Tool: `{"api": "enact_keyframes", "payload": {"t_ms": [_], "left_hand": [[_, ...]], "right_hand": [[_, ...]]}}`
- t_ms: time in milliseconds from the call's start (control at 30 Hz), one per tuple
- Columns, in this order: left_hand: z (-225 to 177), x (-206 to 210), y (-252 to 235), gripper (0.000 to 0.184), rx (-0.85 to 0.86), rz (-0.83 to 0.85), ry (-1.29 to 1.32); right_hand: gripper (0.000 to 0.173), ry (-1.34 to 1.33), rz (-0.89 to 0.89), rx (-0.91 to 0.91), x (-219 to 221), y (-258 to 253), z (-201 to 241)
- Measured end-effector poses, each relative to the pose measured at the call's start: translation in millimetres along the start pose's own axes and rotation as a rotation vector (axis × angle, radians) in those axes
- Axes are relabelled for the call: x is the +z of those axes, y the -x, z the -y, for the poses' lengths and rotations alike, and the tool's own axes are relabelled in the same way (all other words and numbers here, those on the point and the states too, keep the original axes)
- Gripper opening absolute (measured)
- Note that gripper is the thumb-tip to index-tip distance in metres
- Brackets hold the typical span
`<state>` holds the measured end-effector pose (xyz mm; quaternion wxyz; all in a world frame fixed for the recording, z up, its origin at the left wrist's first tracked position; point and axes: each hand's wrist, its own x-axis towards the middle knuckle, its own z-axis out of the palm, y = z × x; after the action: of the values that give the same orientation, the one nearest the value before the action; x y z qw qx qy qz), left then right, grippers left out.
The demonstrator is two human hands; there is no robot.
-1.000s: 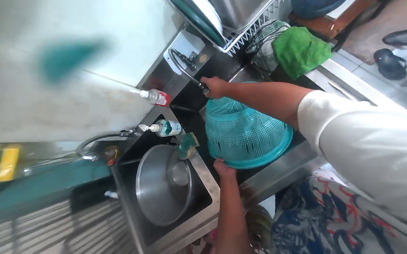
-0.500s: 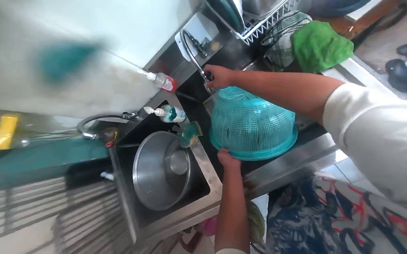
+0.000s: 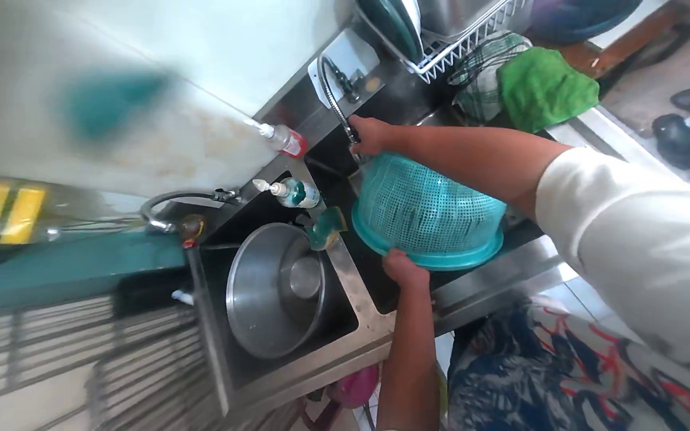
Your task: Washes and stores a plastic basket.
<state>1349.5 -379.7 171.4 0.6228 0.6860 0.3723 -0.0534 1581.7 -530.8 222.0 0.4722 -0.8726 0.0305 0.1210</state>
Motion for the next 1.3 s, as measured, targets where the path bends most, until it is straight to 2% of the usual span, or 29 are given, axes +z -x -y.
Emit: {"api": "enact_keyframes", "payload": {"t_ms": [133, 267, 400, 567, 667, 733, 800, 833, 900, 1000, 1067, 1167, 1300], "left_hand": [[-5.5, -5.3, -1.0, 0.028, -0.029, -0.004, 0.026], [-13.8, -7.9, -4.2, 0.030, -0.077, -0.054, 0.072], [-10.5, -13.8, -10.0, 0.032, -0.088, -0.027, 0.207], [-24.5, -11.5, -8.3, 0.033, -0.052, 0.000, 0.255], [-39.3, -4.3, -5.4, 0.037, -0.087, -0.001, 0.294], [-51.3, 1.8, -5.6, 0.040, -0.113, 0.005, 0.342], [-62.1, 6.2, -6.5, 0.043, -0.152, 0.001, 0.373], [-66.7, 8.2, -5.5, 0.043, -0.165, 0.000, 0.375], [-74.0, 12.0, -2.6, 0.043, -0.195, 0.010, 0.387], [-79.9, 22.5, -0.1, 0.046, -0.240, 0.037, 0.430], [-84.0, 32.8, 1.9, 0.046, -0.248, 0.063, 0.464], [-94.8, 55.0, 0.0, 0.047, -0.271, 0.124, 0.540], [-107.2, 83.1, -17.5, 0.043, -0.325, 0.300, 0.540]], "right_hand": [[0.066, 0.019, 0.001, -0.033, -8.1, -0.2, -2.4], [0.062, 0.051, 0.026, -0.070, -23.5, 4.9, -4.4], [0.050, 0.049, 0.038, -0.102, -52.3, 25.3, -10.4], [0.050, 0.094, 0.018, -0.053, -82.8, 37.6, -44.3], [0.057, 0.143, -0.106, -0.052, -84.4, 42.8, -67.0], [0.060, 0.146, -0.198, -0.065, -85.7, 72.0, -61.0], [0.051, 0.079, -0.248, -0.161, -85.2, 129.2, -53.2], [0.044, 0.043, -0.230, -0.216, -83.9, 161.5, -54.2], [0.043, -0.003, -0.160, -0.251, -74.1, 220.9, -67.6], [0.056, 0.041, -0.095, -0.097, -50.6, 272.2, -97.2], [0.054, 0.099, -0.099, -0.034, -31.6, 275.1, -118.4], [0.034, 0.124, -0.239, -0.017, -15.1, 253.7, -143.5], [0.034, 0.073, -0.475, -0.081, -15.6, 206.1, -176.5]]}}
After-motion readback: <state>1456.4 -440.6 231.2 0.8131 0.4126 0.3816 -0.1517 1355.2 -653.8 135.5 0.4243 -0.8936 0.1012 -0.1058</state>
